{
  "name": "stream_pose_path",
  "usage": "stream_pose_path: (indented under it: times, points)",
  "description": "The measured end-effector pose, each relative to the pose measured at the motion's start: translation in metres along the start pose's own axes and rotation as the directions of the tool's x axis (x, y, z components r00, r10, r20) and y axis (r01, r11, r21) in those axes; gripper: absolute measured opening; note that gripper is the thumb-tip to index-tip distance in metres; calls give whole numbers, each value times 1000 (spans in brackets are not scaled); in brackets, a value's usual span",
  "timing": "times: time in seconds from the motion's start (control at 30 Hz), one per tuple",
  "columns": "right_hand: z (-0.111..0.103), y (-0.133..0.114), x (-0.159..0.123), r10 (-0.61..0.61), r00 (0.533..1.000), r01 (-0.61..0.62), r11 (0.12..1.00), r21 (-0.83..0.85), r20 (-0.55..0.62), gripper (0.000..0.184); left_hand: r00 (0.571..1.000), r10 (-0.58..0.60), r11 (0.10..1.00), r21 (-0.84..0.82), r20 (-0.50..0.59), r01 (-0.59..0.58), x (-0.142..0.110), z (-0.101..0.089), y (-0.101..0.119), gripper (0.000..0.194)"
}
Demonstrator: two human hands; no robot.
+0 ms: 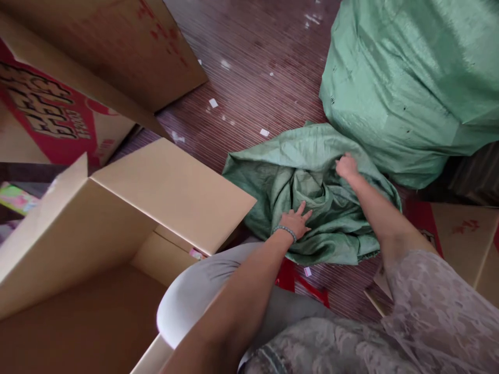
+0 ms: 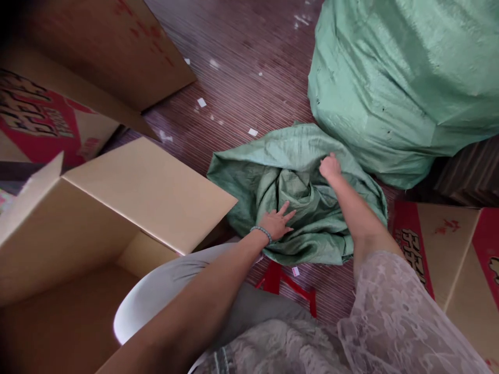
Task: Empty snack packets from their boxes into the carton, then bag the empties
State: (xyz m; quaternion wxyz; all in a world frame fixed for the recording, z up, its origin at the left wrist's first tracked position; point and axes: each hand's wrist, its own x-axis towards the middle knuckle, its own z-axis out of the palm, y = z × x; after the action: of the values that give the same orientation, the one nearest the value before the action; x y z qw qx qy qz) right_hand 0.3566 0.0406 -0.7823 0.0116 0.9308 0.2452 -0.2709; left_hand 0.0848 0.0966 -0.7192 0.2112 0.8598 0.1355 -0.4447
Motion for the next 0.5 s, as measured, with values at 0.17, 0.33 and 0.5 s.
stream_pose_path:
  times: [0.17, 0.33, 0.5]
  points:
    - [-68, 2, 27, 50, 894, 39, 981, 189, -446, 75, 994, -90, 992, -81, 69, 96, 10, -2, 0, 77]
    - [-72, -28, 18, -33, 793, 165, 973, 163, -608, 80, 988, -156, 983, -95, 23, 157, 22, -3, -1, 77]
    - [-23, -78, 9, -464, 832, 445, 885, -132, -304, 64, 987, -26, 999, -30, -158, 22, 34, 3, -3, 73]
